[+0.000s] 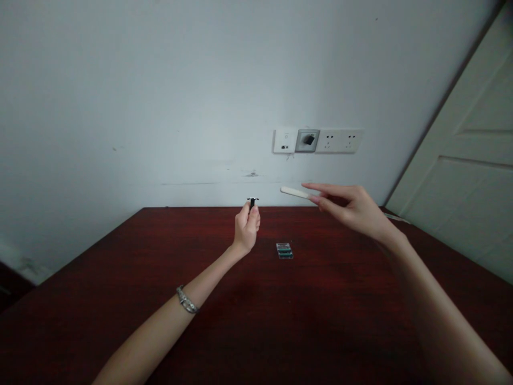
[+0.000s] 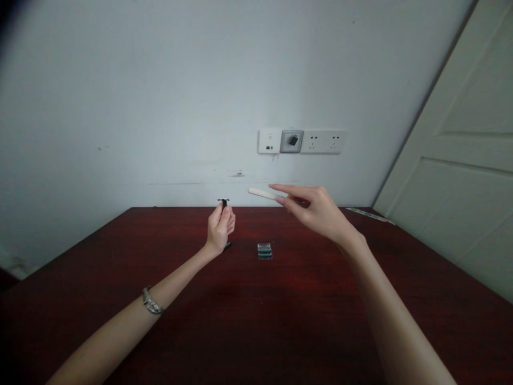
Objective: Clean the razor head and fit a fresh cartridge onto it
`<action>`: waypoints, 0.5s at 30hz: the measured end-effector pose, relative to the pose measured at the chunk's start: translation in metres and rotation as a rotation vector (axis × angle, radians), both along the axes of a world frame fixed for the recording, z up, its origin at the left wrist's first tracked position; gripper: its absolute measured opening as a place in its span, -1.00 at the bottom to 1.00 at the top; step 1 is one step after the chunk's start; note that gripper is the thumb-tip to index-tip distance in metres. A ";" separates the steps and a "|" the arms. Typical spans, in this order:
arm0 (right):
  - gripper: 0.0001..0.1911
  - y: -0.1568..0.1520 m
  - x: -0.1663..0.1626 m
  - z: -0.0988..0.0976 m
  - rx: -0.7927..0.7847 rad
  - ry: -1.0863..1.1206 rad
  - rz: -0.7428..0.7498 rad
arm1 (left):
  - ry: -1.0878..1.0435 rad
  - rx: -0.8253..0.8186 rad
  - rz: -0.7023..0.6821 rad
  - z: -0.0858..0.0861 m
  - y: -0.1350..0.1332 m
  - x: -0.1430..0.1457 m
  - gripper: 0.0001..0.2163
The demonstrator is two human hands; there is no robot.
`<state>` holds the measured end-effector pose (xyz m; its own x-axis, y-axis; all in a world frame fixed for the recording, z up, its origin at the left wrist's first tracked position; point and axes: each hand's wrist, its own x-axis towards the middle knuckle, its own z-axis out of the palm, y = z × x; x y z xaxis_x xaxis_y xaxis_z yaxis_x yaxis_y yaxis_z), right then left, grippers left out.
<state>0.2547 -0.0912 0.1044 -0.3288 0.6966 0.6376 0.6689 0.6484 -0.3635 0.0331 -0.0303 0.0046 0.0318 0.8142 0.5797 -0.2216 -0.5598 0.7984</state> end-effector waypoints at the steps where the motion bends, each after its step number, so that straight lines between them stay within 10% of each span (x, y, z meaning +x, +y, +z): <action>1: -0.58 -0.001 -0.002 0.001 0.006 0.005 -0.023 | -0.009 -0.063 -0.024 0.000 -0.001 0.002 -0.68; 15: -0.65 0.013 -0.045 -0.035 0.115 -0.197 -0.098 | -0.107 -0.370 -0.149 0.000 -0.014 0.025 -0.75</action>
<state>0.2097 -0.0780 0.0699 -0.3890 0.6577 0.6450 0.7811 0.6067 -0.1475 0.0585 -0.0446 0.0051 0.1201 0.9595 0.2547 -0.3713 -0.1946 0.9079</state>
